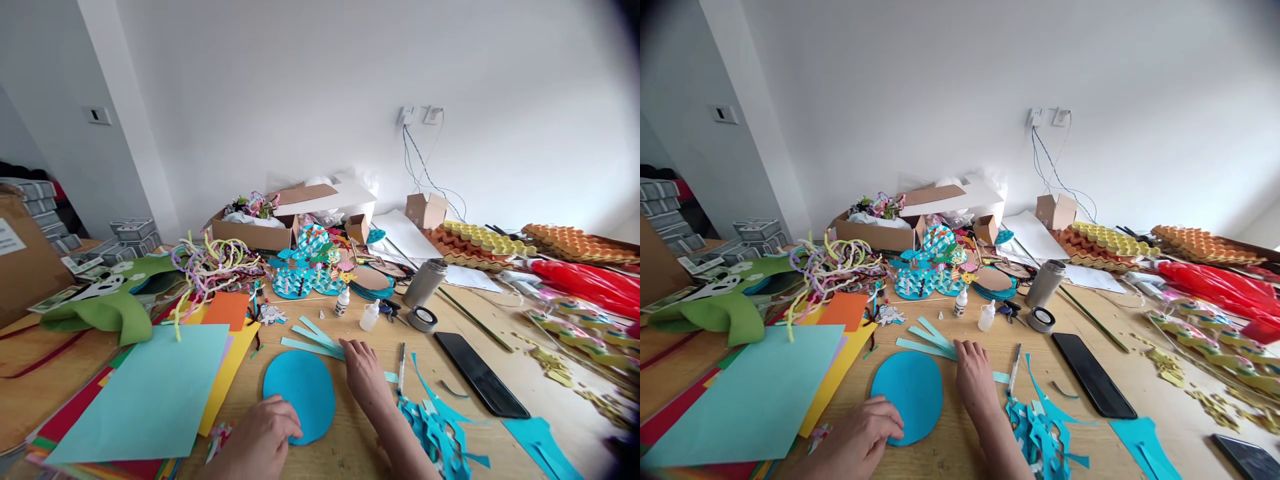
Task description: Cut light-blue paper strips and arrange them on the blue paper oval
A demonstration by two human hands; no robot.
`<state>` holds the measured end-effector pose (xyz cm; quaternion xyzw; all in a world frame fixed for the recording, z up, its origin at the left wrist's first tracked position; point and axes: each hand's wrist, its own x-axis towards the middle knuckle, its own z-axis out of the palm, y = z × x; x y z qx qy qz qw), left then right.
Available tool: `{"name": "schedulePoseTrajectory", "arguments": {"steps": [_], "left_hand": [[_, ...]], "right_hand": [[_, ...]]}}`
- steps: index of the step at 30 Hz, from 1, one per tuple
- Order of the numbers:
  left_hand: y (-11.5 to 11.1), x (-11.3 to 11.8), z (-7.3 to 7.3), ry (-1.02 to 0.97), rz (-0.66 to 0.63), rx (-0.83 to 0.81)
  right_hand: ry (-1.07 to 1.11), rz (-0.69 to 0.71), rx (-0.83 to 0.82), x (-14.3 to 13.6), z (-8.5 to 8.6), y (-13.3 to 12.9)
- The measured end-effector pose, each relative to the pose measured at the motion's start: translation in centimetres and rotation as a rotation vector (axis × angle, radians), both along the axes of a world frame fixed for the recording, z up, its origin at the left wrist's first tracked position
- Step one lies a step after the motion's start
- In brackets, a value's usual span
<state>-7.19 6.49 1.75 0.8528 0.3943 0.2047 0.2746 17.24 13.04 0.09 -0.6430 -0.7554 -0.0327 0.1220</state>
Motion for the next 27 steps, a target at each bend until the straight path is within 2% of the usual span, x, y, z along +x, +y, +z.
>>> {"name": "schedulePoseTrajectory", "arguments": {"steps": [6, 13, 17, 19, 22, 25, 27], "left_hand": [[0.3, 0.0, -0.5, -0.027, 0.016, 0.002], [0.1, 0.0, 0.3, -0.006, 0.027, -0.05], [0.1, -0.1, 0.5, -0.019, 0.056, -0.06], [0.3, -0.1, 0.7, -0.077, 0.079, -0.06], [0.5, 0.0, 1.3, -0.178, 0.105, -0.07], [0.6, 0.0, 2.1, -0.252, 0.173, -0.116], [0.7, -0.1, 2.5, -0.305, 0.232, -0.169]], "right_hand": [[0.016, 0.01, 0.022, 0.1, 0.1, 0.0], [0.062, 0.003, 0.066, 0.0, 0.5, -0.2], [0.116, -0.016, 0.146, -0.1, 1.6, -0.3], [0.207, 0.006, 0.192, -0.3, 2.7, -0.6], [0.482, 0.104, 0.202, -1.2, 4.7, -1.7], [0.703, 0.196, 0.053, -2.7, 6.3, -3.4], [0.774, 0.253, -0.056, -3.9, 6.6, -4.5]]}}
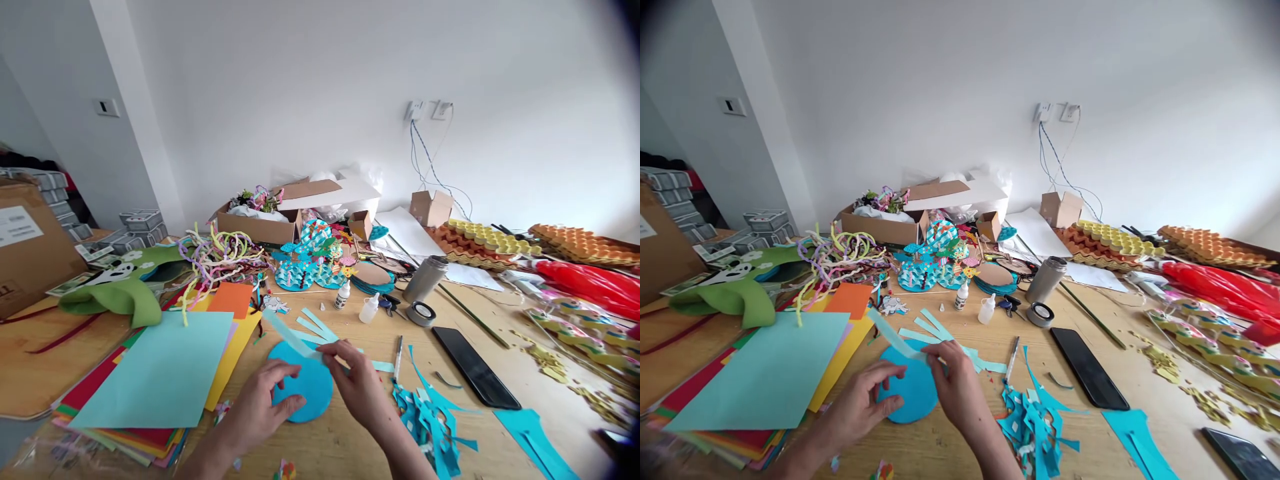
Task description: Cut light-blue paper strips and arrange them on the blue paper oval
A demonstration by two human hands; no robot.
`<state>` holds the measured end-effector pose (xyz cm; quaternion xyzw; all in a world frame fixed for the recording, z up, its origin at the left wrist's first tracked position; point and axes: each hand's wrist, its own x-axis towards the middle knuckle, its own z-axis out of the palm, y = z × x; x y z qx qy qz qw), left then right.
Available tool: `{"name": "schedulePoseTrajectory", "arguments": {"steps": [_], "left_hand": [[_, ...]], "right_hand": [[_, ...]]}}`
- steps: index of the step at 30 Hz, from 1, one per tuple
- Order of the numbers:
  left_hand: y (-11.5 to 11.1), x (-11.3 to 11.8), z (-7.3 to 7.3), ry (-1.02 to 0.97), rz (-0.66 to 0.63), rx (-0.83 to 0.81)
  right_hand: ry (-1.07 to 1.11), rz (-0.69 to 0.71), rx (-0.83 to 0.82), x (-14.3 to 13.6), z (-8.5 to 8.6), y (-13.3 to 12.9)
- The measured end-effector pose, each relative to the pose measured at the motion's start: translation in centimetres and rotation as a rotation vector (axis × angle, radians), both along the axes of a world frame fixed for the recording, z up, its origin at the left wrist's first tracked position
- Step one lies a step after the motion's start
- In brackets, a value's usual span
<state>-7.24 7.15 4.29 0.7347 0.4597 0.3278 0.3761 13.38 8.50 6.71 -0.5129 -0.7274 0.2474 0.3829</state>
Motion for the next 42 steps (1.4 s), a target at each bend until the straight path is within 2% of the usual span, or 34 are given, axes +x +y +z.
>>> {"name": "schedulePoseTrajectory", "arguments": {"steps": [3, 6, 10, 15, 21, 24, 30, 38, 42], "left_hand": [[0.2, -0.3, 0.2, -0.155, 0.073, -0.092], [0.6, -0.6, 0.0, -0.308, 0.221, -0.148], [1.0, -0.9, -0.1, -0.391, 0.365, -0.187], [1.0, -0.9, -0.1, -0.468, 0.392, -0.211], [1.1, -1.1, -0.6, -0.564, 0.427, -0.26], [1.1, -1.0, -0.7, -0.594, 0.421, -0.29], [1.1, -0.9, -0.6, -0.647, 0.445, -0.258], [0.9, -1.0, -0.2, -0.541, 0.417, -0.183], [1.0, -1.0, -0.1, -0.541, 0.402, -0.117]], "right_hand": [[0.007, 0.08, -0.049, -1.2, -0.3, -1.0], [-0.016, 0.137, -0.087, -1.5, -0.8, -1.3], [0.007, 0.15, -0.199, -1.0, -0.9, -1.2], [0.112, 0.132, -0.329, -0.3, -1.1, -0.8], [0.424, 0.14, -0.478, 0.0, -1.7, 0.0], [0.477, 0.097, -0.534, 0.1, -1.8, 0.1], [0.459, 0.051, -0.528, 0.2, -2.2, 0.3], [0.407, 0.039, -0.442, 1.0, -2.9, 0.8], [0.278, -0.119, -0.323, 2.7, -3.8, 1.7]]}}
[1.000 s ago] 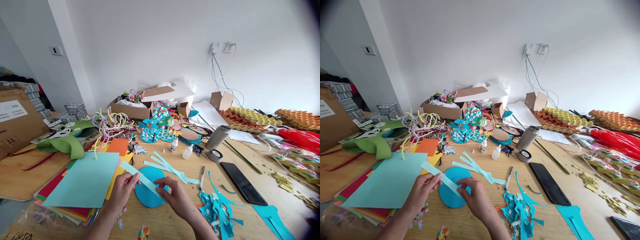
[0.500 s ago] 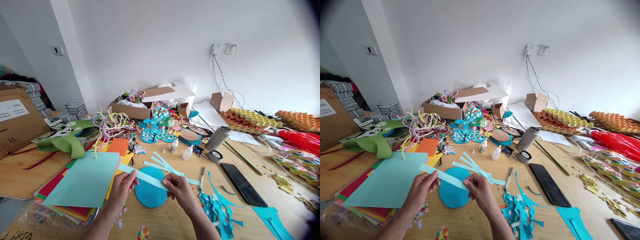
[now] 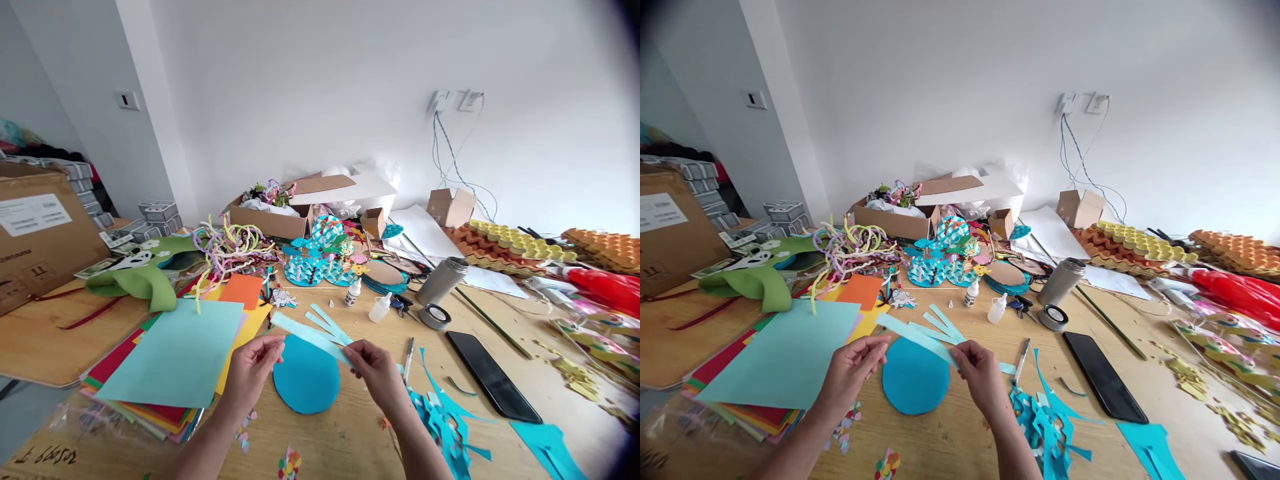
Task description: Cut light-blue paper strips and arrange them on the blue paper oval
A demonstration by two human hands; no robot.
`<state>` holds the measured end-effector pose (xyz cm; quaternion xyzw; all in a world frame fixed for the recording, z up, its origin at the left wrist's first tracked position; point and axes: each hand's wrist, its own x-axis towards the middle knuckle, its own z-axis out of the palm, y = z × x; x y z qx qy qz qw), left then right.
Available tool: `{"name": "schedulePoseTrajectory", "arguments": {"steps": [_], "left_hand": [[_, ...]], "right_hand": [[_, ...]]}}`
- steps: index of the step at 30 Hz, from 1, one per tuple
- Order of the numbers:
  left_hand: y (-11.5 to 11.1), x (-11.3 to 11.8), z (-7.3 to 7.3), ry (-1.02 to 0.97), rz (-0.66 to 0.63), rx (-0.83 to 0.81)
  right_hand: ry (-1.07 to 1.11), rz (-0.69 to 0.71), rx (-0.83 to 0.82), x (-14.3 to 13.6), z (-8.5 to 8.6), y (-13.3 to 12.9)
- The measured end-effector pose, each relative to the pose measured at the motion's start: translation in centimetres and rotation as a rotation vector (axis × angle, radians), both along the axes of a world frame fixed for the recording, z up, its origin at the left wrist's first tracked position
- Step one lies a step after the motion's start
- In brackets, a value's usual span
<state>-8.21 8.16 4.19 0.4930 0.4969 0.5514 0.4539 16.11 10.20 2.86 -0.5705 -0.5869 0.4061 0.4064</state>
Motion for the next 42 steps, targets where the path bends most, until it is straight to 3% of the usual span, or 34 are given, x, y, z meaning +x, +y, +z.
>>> {"name": "schedulePoseTrajectory", "arguments": {"steps": [4, 8, 13, 17, 22, 30, 37, 42], "left_hand": [[0.1, 0.0, -0.5, 0.039, 0.027, 0.111], [-0.2, 0.3, -0.4, 0.216, 0.031, 0.371], [-0.8, 0.5, -0.5, 0.416, -0.007, 0.614], [-1.1, 0.5, -0.9, 0.545, -0.031, 0.719], [-1.2, 0.6, -0.7, 0.67, -0.052, 0.782], [-1.0, 0.9, -0.6, 0.745, -0.139, 0.761], [-0.9, 1.1, -1.0, 0.705, -0.158, 0.719], [-0.9, 1.1, -1.0, 0.653, -0.125, 0.706]], "right_hand": [[-0.305, -0.161, 0.15, 1.7, -1.1, 0.7], [-0.415, -0.214, 0.329, 1.1, 0.4, -0.2], [-0.121, 0.083, 0.265, -3.4, 4.1, -3.2], [-0.126, 0.187, 0.277, -6.8, 4.7, -4.6], [-0.205, 0.162, 0.348, -7.5, 3.8, -4.7], [-0.756, 0.289, 0.632, -6.6, 2.0, -4.7], [-0.736, 0.242, 0.661, -6.8, 1.4, -4.6], [-0.533, 0.174, 0.595, -6.5, 1.3, -4.3]]}}
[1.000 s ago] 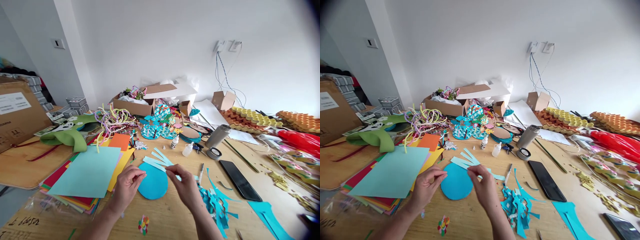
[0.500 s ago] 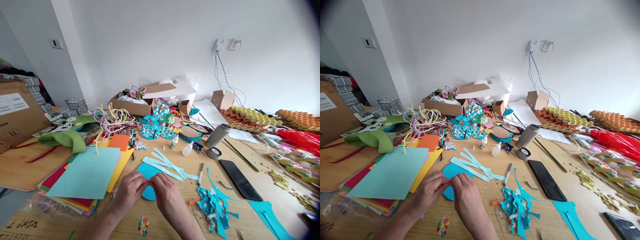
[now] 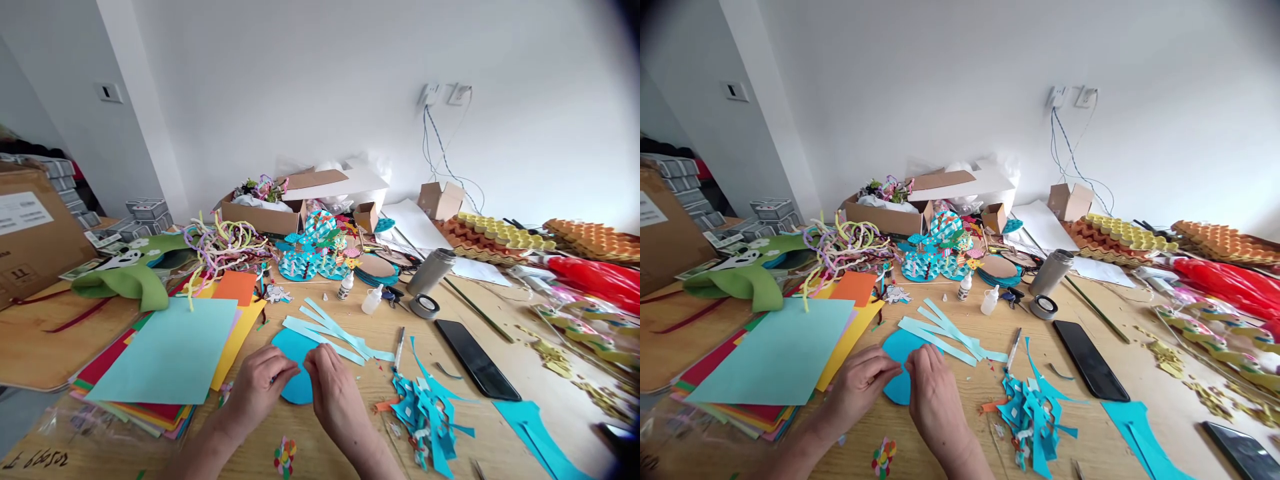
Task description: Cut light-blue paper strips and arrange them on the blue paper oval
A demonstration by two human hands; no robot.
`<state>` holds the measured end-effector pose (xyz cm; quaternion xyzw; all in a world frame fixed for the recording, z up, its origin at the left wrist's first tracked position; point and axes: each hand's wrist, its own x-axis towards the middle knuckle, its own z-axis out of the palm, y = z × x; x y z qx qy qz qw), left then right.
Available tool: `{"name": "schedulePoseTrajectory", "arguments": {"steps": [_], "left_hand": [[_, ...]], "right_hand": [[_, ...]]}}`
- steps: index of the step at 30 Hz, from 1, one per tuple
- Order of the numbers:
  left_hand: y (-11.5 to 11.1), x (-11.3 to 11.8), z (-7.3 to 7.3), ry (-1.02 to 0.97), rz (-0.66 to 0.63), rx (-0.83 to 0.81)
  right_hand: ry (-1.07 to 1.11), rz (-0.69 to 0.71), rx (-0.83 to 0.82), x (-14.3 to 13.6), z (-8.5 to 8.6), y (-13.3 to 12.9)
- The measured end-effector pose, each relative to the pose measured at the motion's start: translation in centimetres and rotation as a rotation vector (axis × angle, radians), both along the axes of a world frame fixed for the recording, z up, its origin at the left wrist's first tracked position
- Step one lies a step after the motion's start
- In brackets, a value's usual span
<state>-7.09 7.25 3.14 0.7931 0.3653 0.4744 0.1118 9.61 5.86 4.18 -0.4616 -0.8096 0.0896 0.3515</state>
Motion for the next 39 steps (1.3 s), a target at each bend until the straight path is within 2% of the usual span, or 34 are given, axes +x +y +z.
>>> {"name": "schedulePoseTrajectory", "arguments": {"steps": [4, 7, 11, 14, 20, 24, 27, 30, 34, 37, 39], "left_hand": [[0.0, 0.1, 0.3, -0.019, -0.001, -0.006], [0.0, 0.1, 0.2, -0.023, -0.006, -0.014], [0.0, 0.0, -0.2, -0.013, -0.006, -0.039], [0.0, 0.0, -0.4, 0.0, -0.019, -0.043], [0.2, 0.3, -0.7, 0.006, -0.035, -0.058], [0.2, 0.1, -0.6, -0.015, -0.037, -0.09], [-0.3, 0.0, 0.2, -0.035, -0.05, -0.206], [-0.9, 0.2, 1.7, -0.039, -0.07, -0.332], [-1.9, 0.3, 4.1, 0.045, -0.127, -0.377], [-3.3, 0.3, 5.9, 0.112, -0.187, -0.397], [-4.9, 0.7, 6.6, 0.118, -0.275, -0.463]], "right_hand": [[0.152, -0.067, -0.1, 0.5, 0.0, 0.1], [0.213, -0.038, -0.147, 0.5, 0.1, 0.0], [0.248, 0.085, -0.116, 0.2, 0.3, -0.2], [0.235, 0.111, -0.076, -0.2, 0.1, -0.2], [0.233, 0.072, -0.006, -0.6, -0.8, -0.1], [0.306, -0.015, -0.012, -0.4, -0.5, 0.1], [0.405, -0.117, -0.043, 0.6, 0.4, -0.1], [0.455, -0.187, -0.11, 2.1, 0.7, -1.1], [0.436, -0.198, -0.137, 4.1, -0.4, -3.6], [0.595, -0.261, -0.052, 5.0, -1.6, -5.7], [0.675, -0.294, 0.004, 5.5, -2.0, -6.8]]}}
